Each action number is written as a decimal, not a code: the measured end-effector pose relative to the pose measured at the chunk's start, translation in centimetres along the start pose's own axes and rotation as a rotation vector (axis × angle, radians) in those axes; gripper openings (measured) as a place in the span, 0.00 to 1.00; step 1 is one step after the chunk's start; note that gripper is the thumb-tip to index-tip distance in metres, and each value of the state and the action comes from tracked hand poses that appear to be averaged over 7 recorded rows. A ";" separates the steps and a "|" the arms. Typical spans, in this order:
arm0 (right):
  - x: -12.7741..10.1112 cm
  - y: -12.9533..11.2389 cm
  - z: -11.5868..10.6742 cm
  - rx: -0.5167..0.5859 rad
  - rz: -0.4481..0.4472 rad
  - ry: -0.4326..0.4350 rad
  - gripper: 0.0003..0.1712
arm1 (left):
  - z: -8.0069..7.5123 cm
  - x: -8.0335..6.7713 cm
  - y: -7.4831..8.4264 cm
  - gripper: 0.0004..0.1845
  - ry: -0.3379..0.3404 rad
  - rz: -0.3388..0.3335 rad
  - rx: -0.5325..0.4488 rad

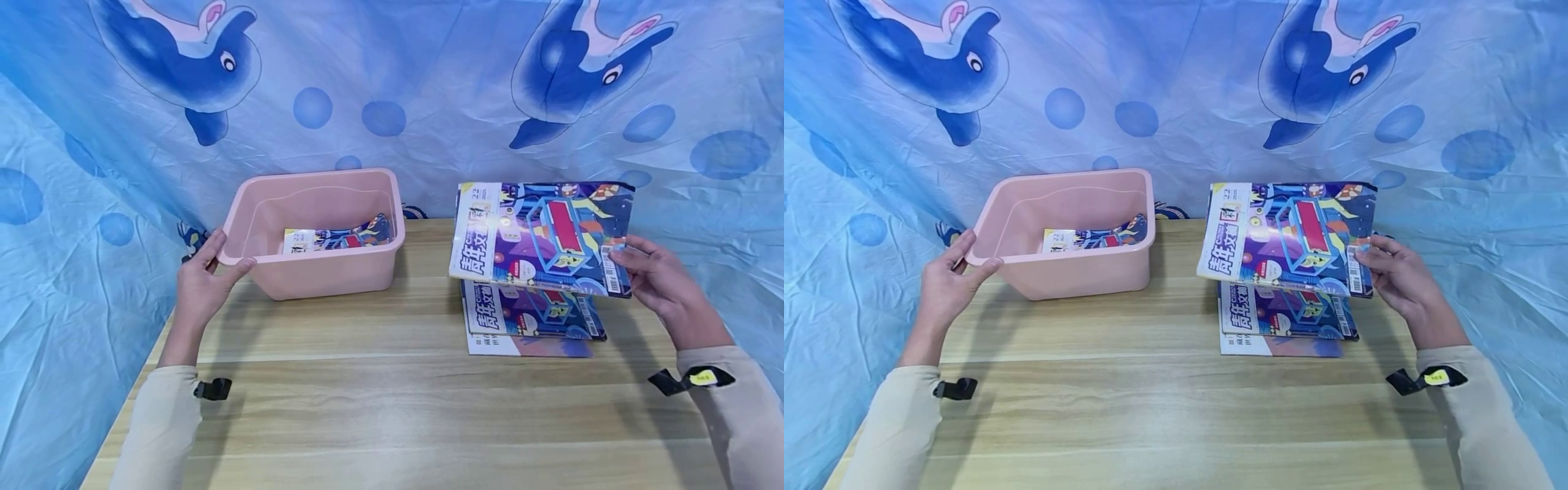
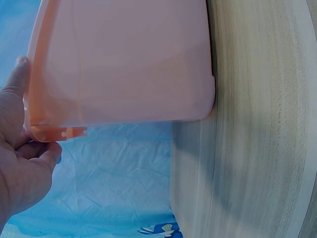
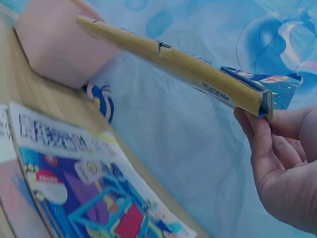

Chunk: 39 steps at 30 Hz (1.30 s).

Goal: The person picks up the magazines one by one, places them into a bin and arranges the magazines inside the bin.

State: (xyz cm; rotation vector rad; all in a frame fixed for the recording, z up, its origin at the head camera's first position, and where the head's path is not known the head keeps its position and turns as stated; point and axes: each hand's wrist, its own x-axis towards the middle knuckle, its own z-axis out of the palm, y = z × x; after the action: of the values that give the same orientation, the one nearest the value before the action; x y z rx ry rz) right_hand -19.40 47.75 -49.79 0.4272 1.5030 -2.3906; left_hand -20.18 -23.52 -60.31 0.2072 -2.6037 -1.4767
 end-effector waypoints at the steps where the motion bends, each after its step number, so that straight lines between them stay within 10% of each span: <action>1: 0.1 -0.1 0.3 0.009 0.001 0.002 0.21 | 0.0 0.0 0.0 0.43 -0.002 -0.002 -0.003; 39: 7.2 0.9 13.4 0.016 -0.163 -0.024 0.39 | 0.1 0.1 0.0 0.43 -0.001 0.005 0.014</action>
State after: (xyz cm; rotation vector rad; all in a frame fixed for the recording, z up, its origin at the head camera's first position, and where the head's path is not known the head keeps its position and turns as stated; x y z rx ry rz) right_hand -26.95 34.61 -47.82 0.2879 1.5646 -2.5226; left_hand -20.24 -23.50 -60.36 0.2010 -2.6138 -1.4576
